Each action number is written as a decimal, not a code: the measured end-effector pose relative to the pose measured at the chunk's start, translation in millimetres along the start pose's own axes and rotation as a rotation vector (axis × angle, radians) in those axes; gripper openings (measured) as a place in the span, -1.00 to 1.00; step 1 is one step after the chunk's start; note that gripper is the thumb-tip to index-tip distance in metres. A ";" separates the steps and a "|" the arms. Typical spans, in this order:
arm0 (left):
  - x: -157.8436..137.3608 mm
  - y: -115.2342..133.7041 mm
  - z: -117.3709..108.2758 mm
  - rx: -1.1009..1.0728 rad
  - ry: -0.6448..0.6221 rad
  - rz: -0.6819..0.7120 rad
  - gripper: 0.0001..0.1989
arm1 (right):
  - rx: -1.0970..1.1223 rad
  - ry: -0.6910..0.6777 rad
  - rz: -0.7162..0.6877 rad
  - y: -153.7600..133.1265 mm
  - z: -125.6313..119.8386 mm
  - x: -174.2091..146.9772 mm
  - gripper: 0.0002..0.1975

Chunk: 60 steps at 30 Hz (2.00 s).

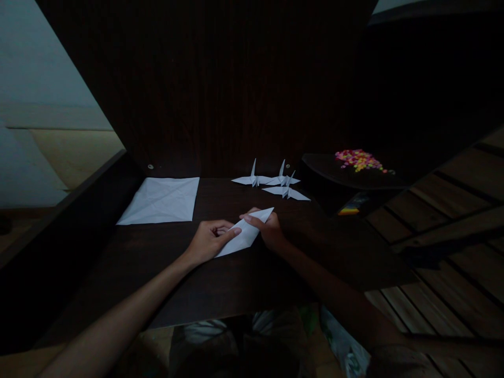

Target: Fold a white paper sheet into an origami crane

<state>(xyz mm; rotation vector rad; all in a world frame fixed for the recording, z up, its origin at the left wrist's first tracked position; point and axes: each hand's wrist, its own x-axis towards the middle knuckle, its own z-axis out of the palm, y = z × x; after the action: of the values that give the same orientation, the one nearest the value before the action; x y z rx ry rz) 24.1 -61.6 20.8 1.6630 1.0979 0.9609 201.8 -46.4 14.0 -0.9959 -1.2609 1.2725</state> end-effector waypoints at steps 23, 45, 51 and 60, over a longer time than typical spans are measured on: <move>-0.2 -1.9 -2.8 0.055 -0.028 0.022 -0.70 | 0.056 0.011 0.027 3.9 0.5 -0.2 -0.74; 2.2 -3.1 -4.4 -0.146 -0.203 -0.089 -0.64 | 0.061 0.093 0.236 3.2 4.5 -0.8 -0.76; 1.6 -5.6 -3.2 -0.072 -0.193 -0.068 -0.66 | 0.097 0.104 0.205 4.1 2.6 1.1 -0.74; 1.5 -3.2 -2.3 -0.049 -0.188 -0.056 -0.67 | 0.071 0.075 0.174 5.0 1.6 2.2 -0.75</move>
<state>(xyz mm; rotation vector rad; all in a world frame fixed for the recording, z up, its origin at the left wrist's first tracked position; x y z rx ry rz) 21.7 -58.9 18.7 1.6383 0.9815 0.7723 199.3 -44.0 9.4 -1.1110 -1.0831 1.3903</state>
